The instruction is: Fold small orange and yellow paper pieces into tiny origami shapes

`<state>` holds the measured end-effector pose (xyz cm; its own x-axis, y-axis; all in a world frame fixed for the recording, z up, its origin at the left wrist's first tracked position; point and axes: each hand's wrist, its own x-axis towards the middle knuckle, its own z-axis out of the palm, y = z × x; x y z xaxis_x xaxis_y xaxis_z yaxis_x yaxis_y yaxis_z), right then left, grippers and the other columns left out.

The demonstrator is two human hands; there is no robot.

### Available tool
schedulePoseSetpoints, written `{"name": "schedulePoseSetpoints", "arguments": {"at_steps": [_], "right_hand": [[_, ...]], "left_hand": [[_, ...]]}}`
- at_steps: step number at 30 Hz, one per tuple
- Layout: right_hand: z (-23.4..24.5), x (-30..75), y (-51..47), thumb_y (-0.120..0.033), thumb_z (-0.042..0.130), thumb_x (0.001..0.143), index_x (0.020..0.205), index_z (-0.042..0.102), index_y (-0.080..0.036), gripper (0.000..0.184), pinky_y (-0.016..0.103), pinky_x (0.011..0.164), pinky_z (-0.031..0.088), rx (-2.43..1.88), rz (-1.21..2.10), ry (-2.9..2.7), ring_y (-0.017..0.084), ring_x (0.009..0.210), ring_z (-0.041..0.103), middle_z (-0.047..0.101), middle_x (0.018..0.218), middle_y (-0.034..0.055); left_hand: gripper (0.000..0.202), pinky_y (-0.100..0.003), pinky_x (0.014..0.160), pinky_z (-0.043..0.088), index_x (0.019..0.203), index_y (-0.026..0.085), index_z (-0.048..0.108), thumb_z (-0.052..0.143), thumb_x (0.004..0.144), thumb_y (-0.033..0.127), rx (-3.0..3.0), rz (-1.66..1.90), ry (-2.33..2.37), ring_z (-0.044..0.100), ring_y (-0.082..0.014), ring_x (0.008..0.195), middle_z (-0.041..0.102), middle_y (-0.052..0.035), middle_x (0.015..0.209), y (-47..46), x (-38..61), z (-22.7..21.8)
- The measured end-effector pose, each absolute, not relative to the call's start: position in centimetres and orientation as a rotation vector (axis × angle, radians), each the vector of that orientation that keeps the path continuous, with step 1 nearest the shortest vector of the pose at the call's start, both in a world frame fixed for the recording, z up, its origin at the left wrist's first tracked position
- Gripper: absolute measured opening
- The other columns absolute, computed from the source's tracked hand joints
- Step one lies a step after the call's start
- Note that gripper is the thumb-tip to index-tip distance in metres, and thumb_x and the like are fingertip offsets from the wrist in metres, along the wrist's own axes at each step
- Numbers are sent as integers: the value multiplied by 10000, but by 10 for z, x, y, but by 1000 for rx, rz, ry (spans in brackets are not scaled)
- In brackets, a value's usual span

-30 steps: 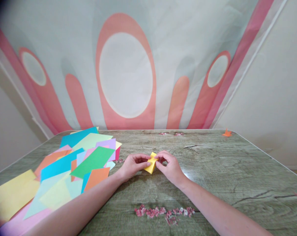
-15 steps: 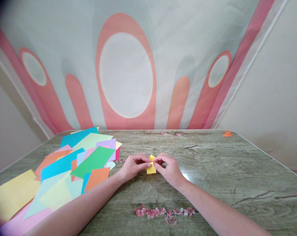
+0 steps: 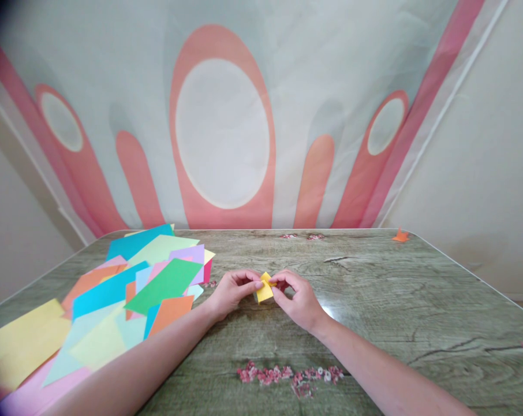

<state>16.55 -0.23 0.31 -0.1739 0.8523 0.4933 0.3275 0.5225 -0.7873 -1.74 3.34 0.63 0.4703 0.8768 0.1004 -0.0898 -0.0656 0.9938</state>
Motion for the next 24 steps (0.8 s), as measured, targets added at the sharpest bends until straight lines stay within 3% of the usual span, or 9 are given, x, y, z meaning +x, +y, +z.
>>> {"name": "schedulePoseSetpoints", "arguments": {"at_steps": [12,24], "right_hand": [[4,164,-3,-261,519,808,714,592,-194,136,299,715,462,-988,666,-1752,163,746,567,606,775,39],[-7,159,-4,-306,570,783,856,539,-187,144,260,641,469,-1101,781,-1619,137,668,555,587,741,13]], "left_hand": [[305,-233,661,444,752,115,641,706,642,393,1329,940,814,565,-118,671,651,-44,765,34,-16,4],[356,-238,652,452,763,114,639,731,596,414,1299,1010,832,580,-121,648,655,-38,727,32,-12,3]]}}
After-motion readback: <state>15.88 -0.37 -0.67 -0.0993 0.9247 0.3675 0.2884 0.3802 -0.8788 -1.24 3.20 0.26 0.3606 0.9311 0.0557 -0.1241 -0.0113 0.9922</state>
